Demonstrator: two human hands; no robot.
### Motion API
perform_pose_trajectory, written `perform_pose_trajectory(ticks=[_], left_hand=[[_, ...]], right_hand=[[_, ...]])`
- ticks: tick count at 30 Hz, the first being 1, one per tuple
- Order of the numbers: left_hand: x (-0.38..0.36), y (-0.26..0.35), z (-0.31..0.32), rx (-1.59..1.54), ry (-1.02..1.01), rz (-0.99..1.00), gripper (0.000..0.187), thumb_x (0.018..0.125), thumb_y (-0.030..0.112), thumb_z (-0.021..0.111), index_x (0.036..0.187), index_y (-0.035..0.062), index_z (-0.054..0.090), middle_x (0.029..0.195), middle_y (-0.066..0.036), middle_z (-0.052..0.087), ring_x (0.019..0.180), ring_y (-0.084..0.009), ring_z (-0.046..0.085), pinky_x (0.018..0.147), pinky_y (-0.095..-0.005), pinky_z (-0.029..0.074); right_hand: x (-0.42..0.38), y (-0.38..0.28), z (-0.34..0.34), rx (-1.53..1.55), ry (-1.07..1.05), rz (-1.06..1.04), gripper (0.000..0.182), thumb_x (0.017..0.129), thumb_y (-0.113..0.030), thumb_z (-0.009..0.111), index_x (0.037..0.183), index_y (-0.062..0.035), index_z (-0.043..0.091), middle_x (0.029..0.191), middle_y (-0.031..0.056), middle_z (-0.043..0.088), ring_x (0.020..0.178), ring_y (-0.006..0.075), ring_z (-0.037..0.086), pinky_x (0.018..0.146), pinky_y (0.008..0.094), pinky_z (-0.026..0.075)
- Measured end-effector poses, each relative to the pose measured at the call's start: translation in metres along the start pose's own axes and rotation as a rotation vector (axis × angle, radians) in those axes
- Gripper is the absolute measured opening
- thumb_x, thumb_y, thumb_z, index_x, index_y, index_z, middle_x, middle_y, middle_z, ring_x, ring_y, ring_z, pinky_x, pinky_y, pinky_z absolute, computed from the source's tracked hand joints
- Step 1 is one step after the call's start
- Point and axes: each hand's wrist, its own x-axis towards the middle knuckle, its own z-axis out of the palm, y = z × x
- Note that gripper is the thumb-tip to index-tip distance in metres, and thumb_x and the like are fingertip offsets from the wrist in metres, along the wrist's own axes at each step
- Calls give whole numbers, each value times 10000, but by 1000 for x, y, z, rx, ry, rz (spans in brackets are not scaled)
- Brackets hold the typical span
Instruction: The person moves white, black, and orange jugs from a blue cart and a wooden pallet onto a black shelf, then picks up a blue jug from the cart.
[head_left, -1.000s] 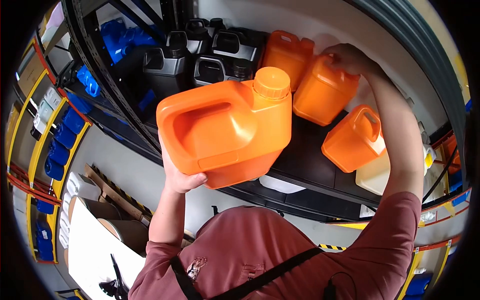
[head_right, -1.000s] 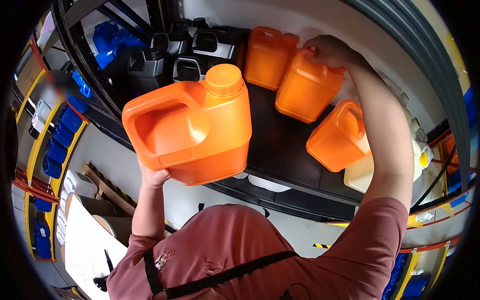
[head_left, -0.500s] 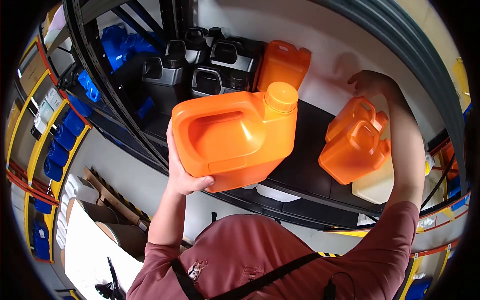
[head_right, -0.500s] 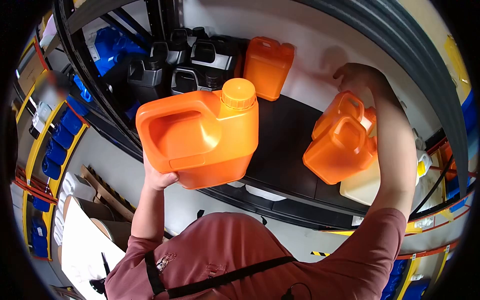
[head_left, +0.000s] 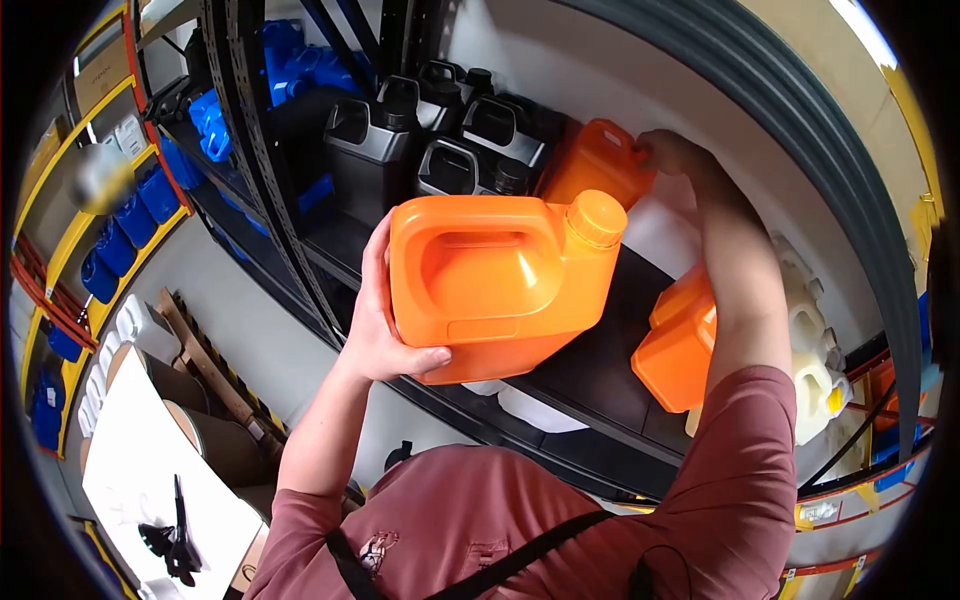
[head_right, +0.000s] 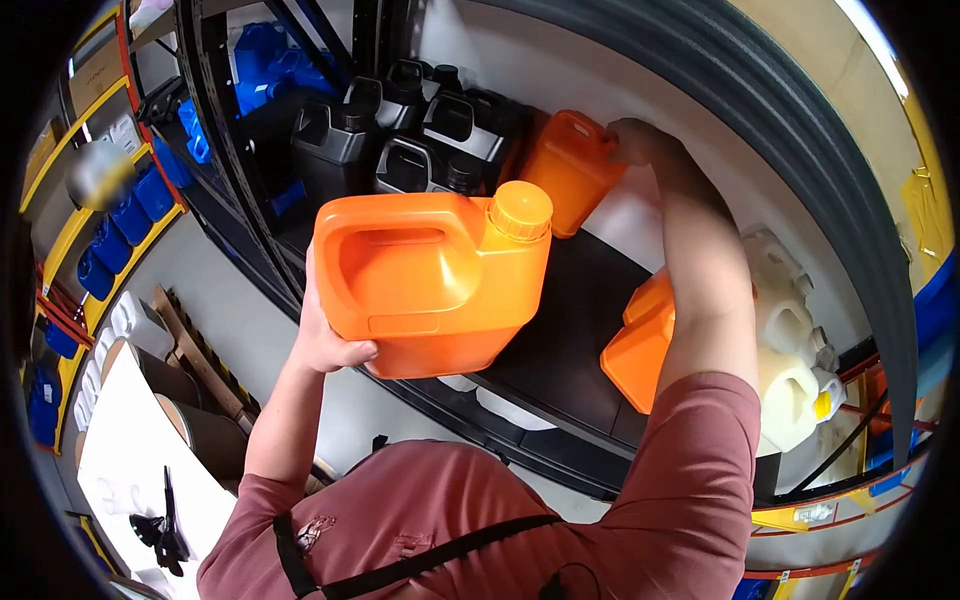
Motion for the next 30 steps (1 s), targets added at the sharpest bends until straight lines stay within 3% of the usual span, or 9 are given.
perform_pose_trajectory(ticks=[4,6,12,16,19,21,25,27,30], left_hand=[[2,-1,2,7,-8,6,1356,600,414,927,1615,67,96,1563,-157,355,1455,-303,391,1202,-465,332],[5,0,4,-10,-3,9,1327,611,399,916,1610,62,110,1555,-155,359,1449,-301,396,1200,-462,337],[13,-5,19,-61,-19,17,1312,613,382,910,1607,59,116,1547,-164,360,1445,-302,398,1200,-457,332],[21,-8,37,-119,-70,-43,1367,599,385,930,1617,66,74,1567,-182,339,1466,-316,364,1209,-463,310],[33,-21,47,-110,-112,-16,1366,613,395,930,1618,59,68,1596,-200,308,1482,-324,338,1210,-460,302],[43,-27,50,-69,-133,-11,1372,612,398,932,1617,55,63,1600,-209,304,1488,-332,326,1212,-456,295],[63,-31,53,-53,-234,-41,1357,634,345,930,1622,63,45,1598,-204,309,1482,-321,338,1211,-459,298],[72,-34,59,-68,-274,-31,1324,670,323,916,1622,47,40,1600,-210,305,1483,-322,337,1211,-443,299],[85,-51,73,129,-290,58,1226,733,325,887,1619,25,94,1610,-240,282,1479,-374,345,1200,-427,324]], right_hand=[[-49,-3,-13,74,-42,102,351,840,-113,735,1181,-39,693,1074,127,712,988,266,658,918,376,521],[-61,38,-8,-73,37,-87,299,868,-125,707,1153,-38,703,971,120,696,894,243,640,861,356,517],[-69,218,53,287,-63,169,312,807,-76,729,1118,-46,729,1006,130,720,928,273,669,879,360,519],[-152,155,20,23,-70,375,323,797,-108,736,1116,-55,743,1064,145,736,992,299,687,905,372,520],[-180,94,1,-195,-124,570,335,892,-76,668,1225,-68,705,1218,149,703,1187,291,643,1005,360,502],[-190,44,-12,-168,104,444,361,936,-128,650,1295,-94,669,1309,145,661,1246,303,615,1051,354,480],[-209,-59,-40,751,208,-68,707,840,-400,781,1428,-88,545,1392,114,594,1335,280,534,1141,401,405],[-220,-107,-36,830,137,-316,730,846,-372,803,1448,-76,514,1436,102,566,1356,243,506,1132,419,417],[-215,-171,-33,323,274,-249,770,791,-365,844,1399,-26,514,1279,204,645,1199,334,614,1024,393,481]])
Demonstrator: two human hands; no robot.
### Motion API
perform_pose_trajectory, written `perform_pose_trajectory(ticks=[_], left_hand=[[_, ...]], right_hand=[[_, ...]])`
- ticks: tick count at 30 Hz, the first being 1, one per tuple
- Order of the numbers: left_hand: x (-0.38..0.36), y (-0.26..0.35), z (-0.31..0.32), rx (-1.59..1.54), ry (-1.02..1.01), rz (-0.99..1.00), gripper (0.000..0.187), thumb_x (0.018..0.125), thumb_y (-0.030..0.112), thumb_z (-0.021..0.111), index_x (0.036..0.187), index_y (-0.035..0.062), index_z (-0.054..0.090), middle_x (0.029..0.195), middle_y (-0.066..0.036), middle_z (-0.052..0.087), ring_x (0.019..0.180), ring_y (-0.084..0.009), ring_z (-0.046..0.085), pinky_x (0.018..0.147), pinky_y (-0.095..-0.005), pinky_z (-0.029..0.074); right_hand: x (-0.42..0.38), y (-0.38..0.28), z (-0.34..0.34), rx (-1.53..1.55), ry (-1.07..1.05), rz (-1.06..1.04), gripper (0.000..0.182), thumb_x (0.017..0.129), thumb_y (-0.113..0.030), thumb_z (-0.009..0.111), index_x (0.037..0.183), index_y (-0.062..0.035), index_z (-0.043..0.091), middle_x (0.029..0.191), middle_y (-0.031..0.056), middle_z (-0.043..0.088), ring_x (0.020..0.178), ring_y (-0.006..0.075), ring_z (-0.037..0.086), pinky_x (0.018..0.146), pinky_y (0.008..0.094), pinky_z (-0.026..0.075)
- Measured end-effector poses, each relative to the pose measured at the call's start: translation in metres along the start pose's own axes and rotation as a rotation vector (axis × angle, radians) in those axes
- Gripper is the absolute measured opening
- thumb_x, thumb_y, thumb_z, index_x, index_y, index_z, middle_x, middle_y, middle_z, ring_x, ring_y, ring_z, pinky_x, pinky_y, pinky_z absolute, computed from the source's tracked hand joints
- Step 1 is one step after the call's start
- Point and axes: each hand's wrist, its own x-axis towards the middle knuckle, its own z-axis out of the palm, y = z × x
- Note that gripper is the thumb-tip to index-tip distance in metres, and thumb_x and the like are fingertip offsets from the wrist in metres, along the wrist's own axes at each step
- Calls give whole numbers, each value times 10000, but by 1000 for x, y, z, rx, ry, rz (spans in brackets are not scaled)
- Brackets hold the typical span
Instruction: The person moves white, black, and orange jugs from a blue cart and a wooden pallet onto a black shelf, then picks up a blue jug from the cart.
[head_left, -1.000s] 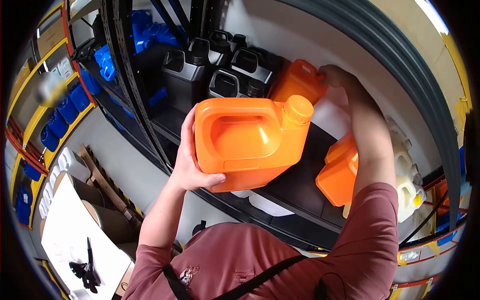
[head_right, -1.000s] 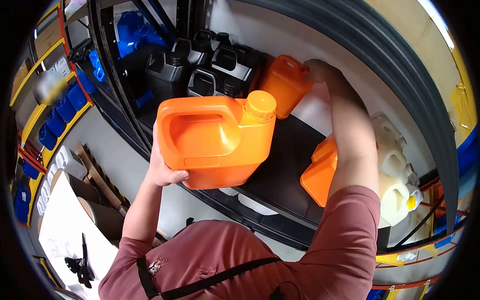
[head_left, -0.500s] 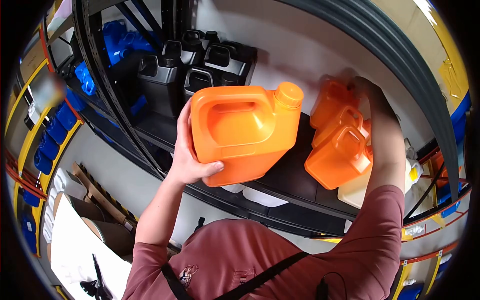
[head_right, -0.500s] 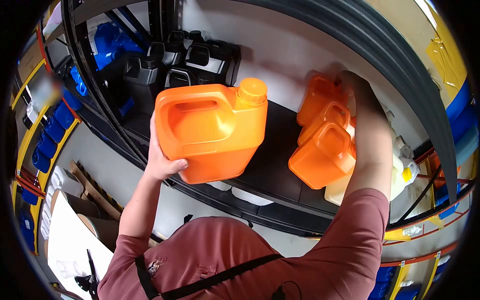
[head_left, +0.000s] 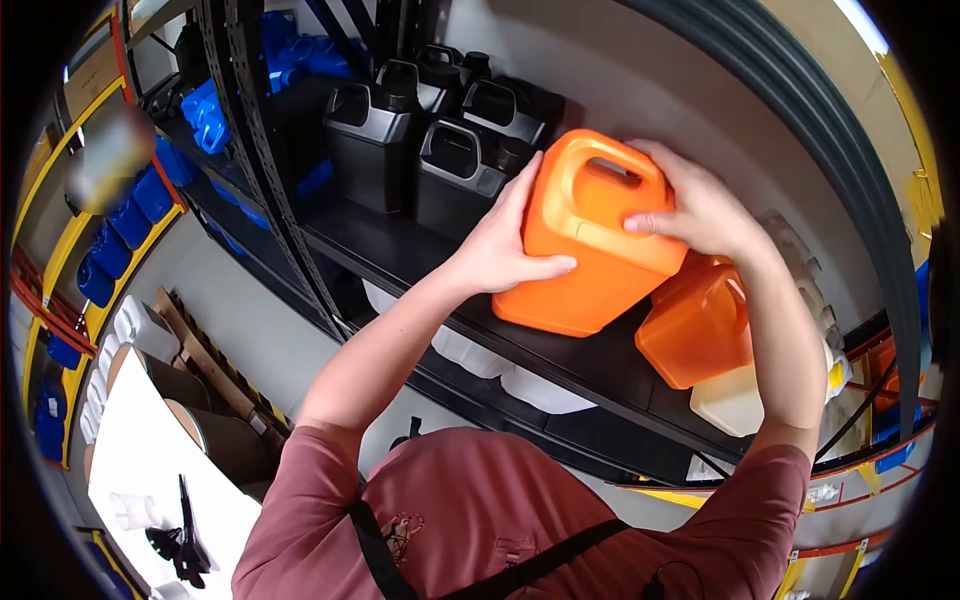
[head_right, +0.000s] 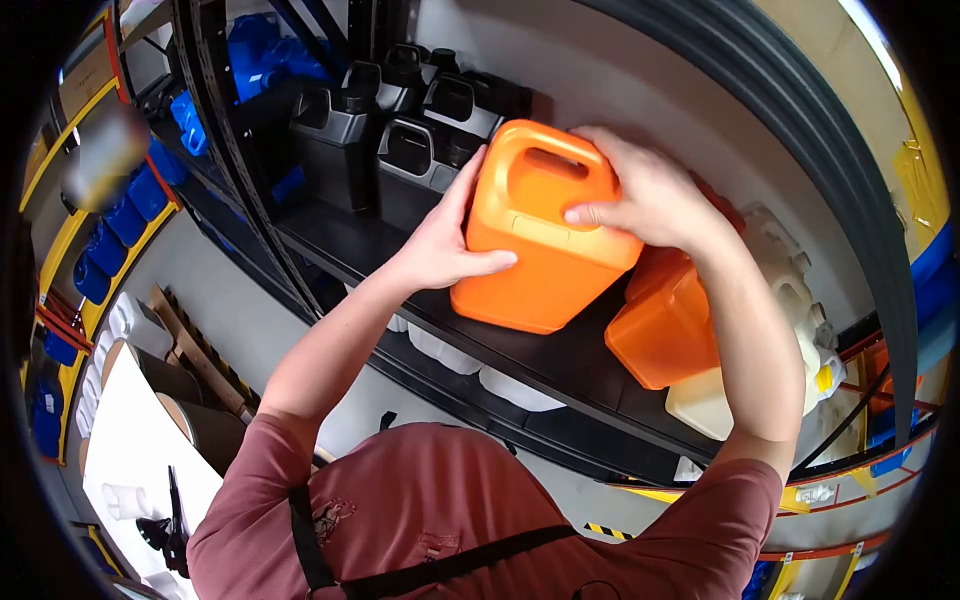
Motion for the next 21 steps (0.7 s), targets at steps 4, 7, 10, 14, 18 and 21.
perform_pose_trajectory(ticks=[4,7,10,14,18,21], left_hand=[[-11,-3,14,326,117,-8,1025,865,256,783,1623,51,124,1574,-263,337,1454,-412,376,1184,-431,342],[-43,-11,26,313,138,95,813,900,204,725,1575,59,294,1551,-241,374,1407,-430,429,1147,-452,385],[-87,-8,33,203,62,10,628,913,195,709,1476,63,464,1511,-209,418,1363,-395,484,1110,-447,424],[-133,-4,31,106,27,-12,476,918,100,681,1380,98,569,1414,-172,466,1263,-328,571,1009,-391,504],[-156,3,18,155,123,-79,425,908,39,677,1327,74,611,1366,-158,518,1220,-297,578,1014,-387,485],[-161,6,12,173,201,-61,376,900,20,678,1271,62,631,1317,-155,546,1179,-286,585,978,-374,491]], right_hand=[[33,38,9,-161,145,75,393,965,-270,660,1316,-109,584,1107,175,701,1010,342,676,895,408,526],[57,69,10,-432,224,265,396,1013,-392,578,1352,-189,591,1167,96,712,1065,317,673,905,424,531],[88,106,15,-563,263,275,430,1017,-420,559,1375,-186,593,1216,112,702,1087,320,669,920,407,519],[130,138,22,-632,267,321,406,1036,-438,519,1378,-228,578,1212,79,704,1113,304,661,922,431,528],[163,155,31,-686,309,336,387,1032,-409,528,1375,-239,584,1226,70,693,1130,291,651,933,435,541],[175,161,43,-779,367,318,376,1021,-379,551,1374,-255,588,1237,62,669,1144,279,636,926,432,557]])
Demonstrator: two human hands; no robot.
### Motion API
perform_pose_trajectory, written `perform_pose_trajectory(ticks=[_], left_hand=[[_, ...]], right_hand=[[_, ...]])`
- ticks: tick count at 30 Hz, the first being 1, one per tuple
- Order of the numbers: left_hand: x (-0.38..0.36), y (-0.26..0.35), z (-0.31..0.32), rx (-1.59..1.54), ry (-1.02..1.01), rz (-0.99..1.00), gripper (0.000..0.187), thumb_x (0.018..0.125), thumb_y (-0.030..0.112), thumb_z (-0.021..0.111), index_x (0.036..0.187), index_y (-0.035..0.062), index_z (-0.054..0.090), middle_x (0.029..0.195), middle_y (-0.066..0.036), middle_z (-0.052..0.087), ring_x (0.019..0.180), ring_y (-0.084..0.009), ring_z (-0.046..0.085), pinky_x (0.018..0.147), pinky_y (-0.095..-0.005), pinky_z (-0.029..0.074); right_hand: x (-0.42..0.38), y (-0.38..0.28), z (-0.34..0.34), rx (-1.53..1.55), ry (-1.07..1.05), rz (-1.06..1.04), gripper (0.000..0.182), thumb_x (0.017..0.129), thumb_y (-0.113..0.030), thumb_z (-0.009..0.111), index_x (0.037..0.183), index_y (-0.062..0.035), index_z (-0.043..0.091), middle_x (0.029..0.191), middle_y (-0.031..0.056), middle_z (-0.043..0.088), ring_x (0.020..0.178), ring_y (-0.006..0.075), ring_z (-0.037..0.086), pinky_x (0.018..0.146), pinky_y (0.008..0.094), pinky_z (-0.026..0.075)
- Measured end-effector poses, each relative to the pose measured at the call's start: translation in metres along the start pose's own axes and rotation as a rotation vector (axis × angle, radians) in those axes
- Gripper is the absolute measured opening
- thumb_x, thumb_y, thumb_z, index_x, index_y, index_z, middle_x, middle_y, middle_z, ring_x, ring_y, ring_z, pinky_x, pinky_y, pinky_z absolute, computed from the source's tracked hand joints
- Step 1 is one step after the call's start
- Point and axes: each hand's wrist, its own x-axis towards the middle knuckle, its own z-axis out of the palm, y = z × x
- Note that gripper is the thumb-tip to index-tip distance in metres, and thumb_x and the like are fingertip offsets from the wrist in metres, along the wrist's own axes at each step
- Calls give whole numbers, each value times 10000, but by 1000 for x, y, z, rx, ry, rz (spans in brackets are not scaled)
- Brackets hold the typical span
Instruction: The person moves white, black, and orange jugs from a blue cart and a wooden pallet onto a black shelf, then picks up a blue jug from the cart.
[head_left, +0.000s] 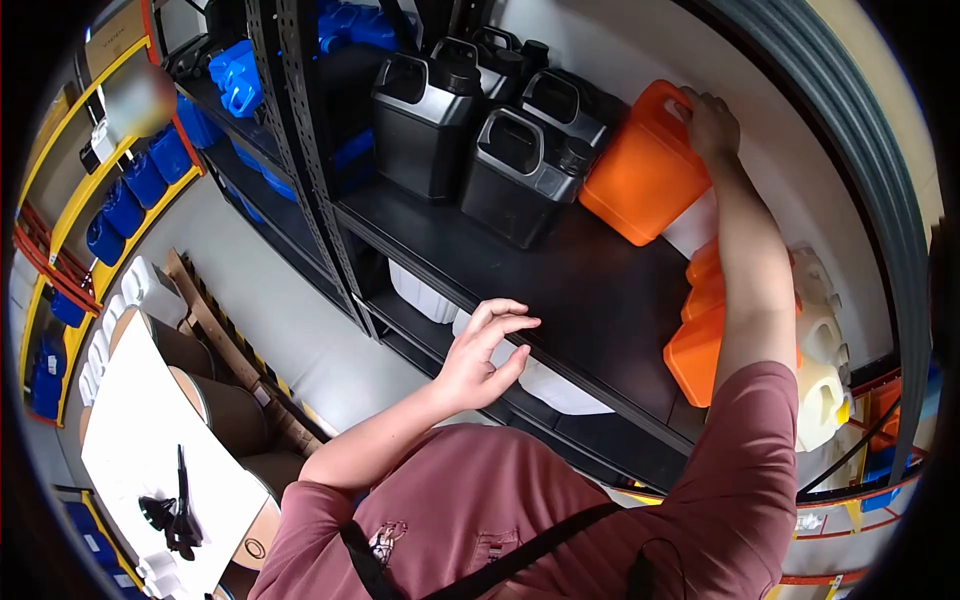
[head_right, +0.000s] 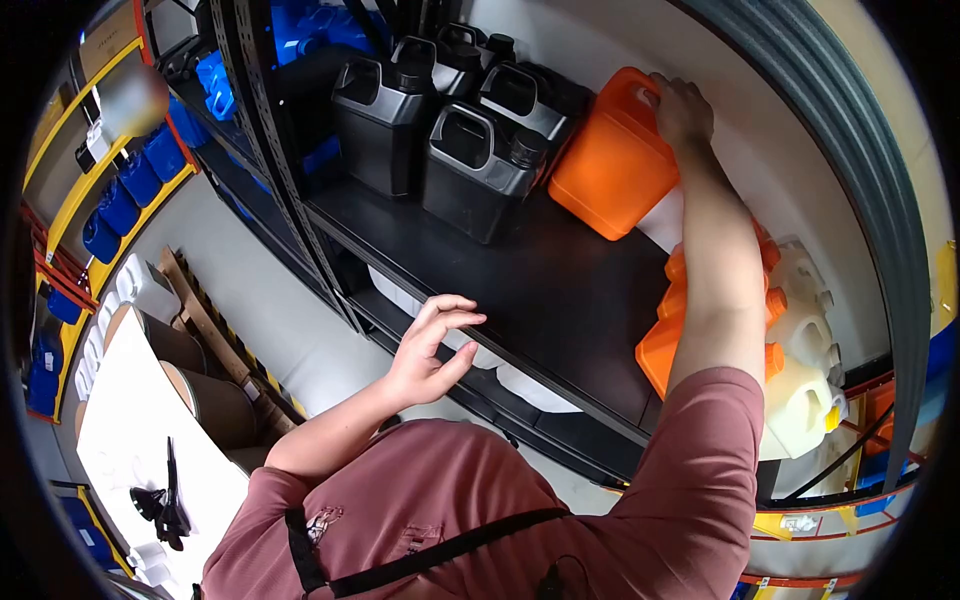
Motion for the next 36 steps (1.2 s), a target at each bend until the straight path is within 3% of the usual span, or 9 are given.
perform_pose_trajectory(ticks=[5,10,12,16,20,23,27,30,36], left_hand=[[-3,-7,1,28,75,32,308,888,7,692,1192,39,657,1277,-151,567,1133,-270,595,933,-364,501],[-4,-9,4,46,85,72,290,861,0,698,1147,45,688,1243,-153,579,1087,-276,615,907,-363,523],[-8,-12,5,22,82,80,267,877,-21,677,1138,37,689,1256,-149,567,1062,-259,634,918,-353,519],[-13,-9,12,-44,95,51,252,887,-38,669,1127,35,685,1263,-147,555,1042,-241,647,940,-352,511],[-15,-9,19,-84,93,24,253,877,-35,686,1118,44,687,1244,-143,563,1082,-238,621,957,-352,495],[-17,-13,23,-72,82,19,253,876,-30,690,1116,49,690,1227,-137,567,1103,-240,597,961,-352,489],[-20,-13,27,-91,85,-46,238,876,-27,687,1101,49,692,1205,-130,568,1101,-247,580,960,-352,487],[-22,-12,30,-78,104,-20,225,879,-25,681,1091,47,691,1198,-127,571,1100,-250,581,953,-350,486],[-27,-13,25,-14,99,-27,223,884,-26,673,1095,43,689,1206,-131,564,1097,-248,582,952,-349,485]], right_hand=[[-3,-1,5,-36,85,3,397,991,-315,619,1381,-248,586,1245,63,633,1153,278,617,919,426,572],[-17,49,3,257,495,-171,376,957,-218,661,1327,-166,619,1279,115,620,1183,303,600,962,416,545],[-28,106,-6,247,350,-127,349,950,-206,661,1293,-147,634,1255,126,634,1158,321,614,966,415,533],[-81,198,-25,227,-437,125,281,933,-193,657,1193,-94,695,1157,131,712,1062,278,684,944,371,528],[-135,207,-34,166,-836,280,392,898,-270,710,1256,-112,697,1237,125,710,1124,280,676,991,389,514],[-164,237,11,205,-527,187,449,895,-372,704,1297,-175,693,1214,122,717,1097,277,671,989,386,502],[-158,222,-2,259,-567,201,438,900,-390,705,1298,-206,697,1225,120,712,1122,267,661,1002,380,493],[-145,215,-4,328,-579,240,424,918,-321,693,1333,-235,675,1269,120,690,1153,264,646,1022,370,479],[-120,201,11,445,-598,-24,398,918,-109,642,1315,-104,651,1242,132,699,1146,281,647,1022,363,474]])
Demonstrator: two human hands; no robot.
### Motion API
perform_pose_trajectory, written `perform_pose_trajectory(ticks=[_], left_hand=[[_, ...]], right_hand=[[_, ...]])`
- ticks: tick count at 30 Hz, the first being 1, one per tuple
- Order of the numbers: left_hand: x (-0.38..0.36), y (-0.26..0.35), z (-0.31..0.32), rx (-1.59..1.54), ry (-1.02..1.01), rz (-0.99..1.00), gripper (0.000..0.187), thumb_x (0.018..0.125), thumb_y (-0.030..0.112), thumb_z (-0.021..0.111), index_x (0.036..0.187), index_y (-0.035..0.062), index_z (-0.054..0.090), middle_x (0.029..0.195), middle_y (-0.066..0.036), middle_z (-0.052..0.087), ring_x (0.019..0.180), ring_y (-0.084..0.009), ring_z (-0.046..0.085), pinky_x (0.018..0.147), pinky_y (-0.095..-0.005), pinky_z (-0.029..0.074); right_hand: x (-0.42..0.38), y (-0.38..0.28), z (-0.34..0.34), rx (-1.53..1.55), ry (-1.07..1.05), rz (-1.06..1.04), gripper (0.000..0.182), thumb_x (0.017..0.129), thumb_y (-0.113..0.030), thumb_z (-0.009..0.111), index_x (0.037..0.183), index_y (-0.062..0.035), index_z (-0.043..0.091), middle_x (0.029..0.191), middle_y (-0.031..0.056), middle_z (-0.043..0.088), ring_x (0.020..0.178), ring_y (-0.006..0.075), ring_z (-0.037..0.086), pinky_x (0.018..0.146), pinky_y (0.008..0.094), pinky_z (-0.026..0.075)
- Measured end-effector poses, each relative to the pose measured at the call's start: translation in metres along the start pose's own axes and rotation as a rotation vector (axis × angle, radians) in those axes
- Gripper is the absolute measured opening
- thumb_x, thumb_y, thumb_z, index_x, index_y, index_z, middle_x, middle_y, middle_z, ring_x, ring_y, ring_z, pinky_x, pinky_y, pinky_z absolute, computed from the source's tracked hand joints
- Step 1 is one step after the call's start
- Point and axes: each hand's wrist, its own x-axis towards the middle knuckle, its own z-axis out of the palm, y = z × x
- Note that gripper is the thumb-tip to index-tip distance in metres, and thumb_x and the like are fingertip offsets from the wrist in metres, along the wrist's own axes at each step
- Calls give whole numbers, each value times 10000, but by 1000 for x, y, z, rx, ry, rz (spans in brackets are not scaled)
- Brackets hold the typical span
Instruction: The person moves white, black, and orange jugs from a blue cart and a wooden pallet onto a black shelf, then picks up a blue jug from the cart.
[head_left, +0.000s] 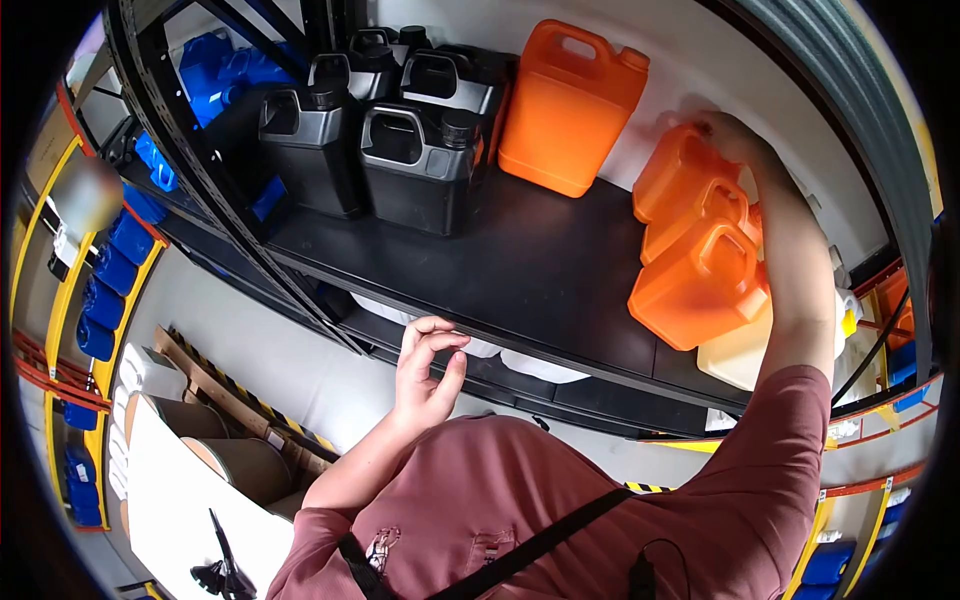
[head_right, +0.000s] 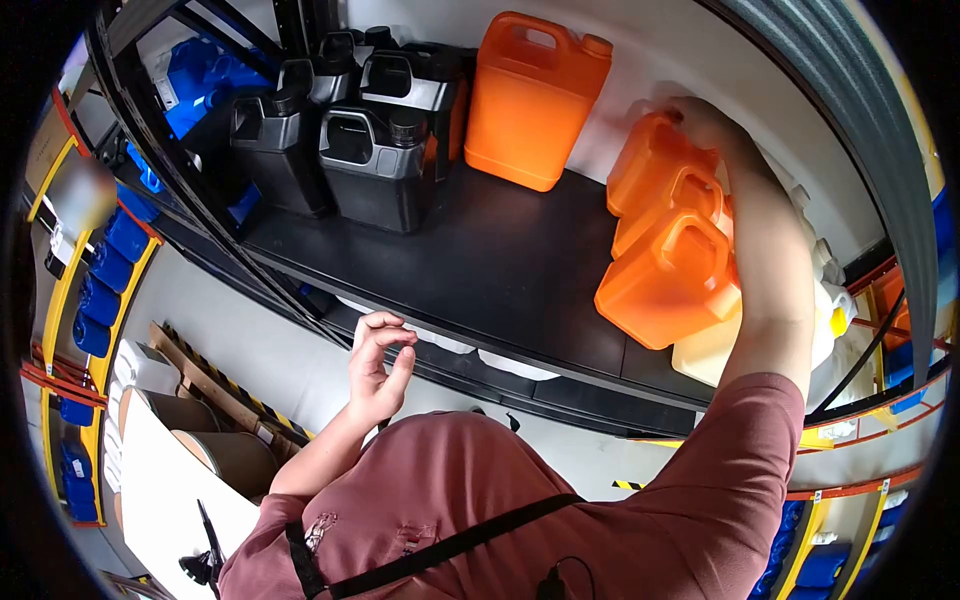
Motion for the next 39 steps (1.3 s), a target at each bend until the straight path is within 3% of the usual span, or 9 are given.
perform_pose_trajectory(ticks=[9,12,14,18,20,26,30,37,39], left_hand=[[-5,8,-1,-76,-70,-71,202,920,-37,645,1112,26,662,1208,-117,526,1083,-198,557,961,-332,475],[-6,6,-4,-90,-103,-43,199,930,-39,634,1116,25,663,1215,-109,516,1067,-183,567,958,-324,481],[-5,6,-6,-87,-102,-44,193,931,-40,634,1112,21,661,1217,-108,514,1067,-181,566,957,-321,483],[-3,0,-10,-119,-87,-73,174,932,-44,632,1096,10,656,1220,-106,514,1049,-174,577,953,-315,490],[1,-1,-12,-130,-99,-62,176,936,-49,624,1102,6,645,1222,-108,513,1038,-173,591,941,-310,502],[11,-3,-8,-159,-61,-87,186,895,-31,671,1068,37,679,1140,-111,603,1026,-216,616,888,-326,517],[15,-2,-2,-145,-117,-43,187,896,-27,672,1071,39,681,1138,-112,604,1013,-213,620,887,-323,516],[12,3,3,-144,-163,-30,197,894,-34,668,1076,38,683,1145,-107,596,964,-188,629,879,-312,515],[10,3,2,-145,-159,-39,199,894,-37,666,1079,37,683,1152,-106,592,950,-181,631,876,-309,516]], right_hand=[[38,-66,11,-27,187,-155,240,987,-129,584,1213,-63,632,1272,129,629,1120,311,621,962,386,482],[45,-64,16,-21,260,-48,284,980,-165,630,1249,-78,612,1259,129,631,1140,310,618,969,384,483],[34,-84,3,-82,121,108,400,965,-190,666,1348,-104,588,1339,129,620,1202,303,611,1011,369,479],[20,-57,7,60,275,36,517,927,-211,719,1409,-116,557,1356,137,627,1194,305,632,1014,370,492],[-14,-68,-20,74,125,68,611,864,-210,764,1416,-87,535,1382,197,587,1221,335,600,1024,406,478],[-112,-80,-46,-155,-342,207,801,721,-339,856,1385,-27,535,1269,189,638,1142,338,622,975,387,494],[-120,-78,-2,-164,-124,232,750,723,-360,874,1262,49,550,1124,209,663,1084,344,625,940,379,491],[-75,-106,5,-50,-107,137,758,797,-443,842,1230,96,532,1138,255,644,1092,362,622,951,399,484],[-63,-131,-1,-106,-147,173,912,821,-459,819,1388,140,431,1379,313,560,1297,391,554,1061,408,458]])
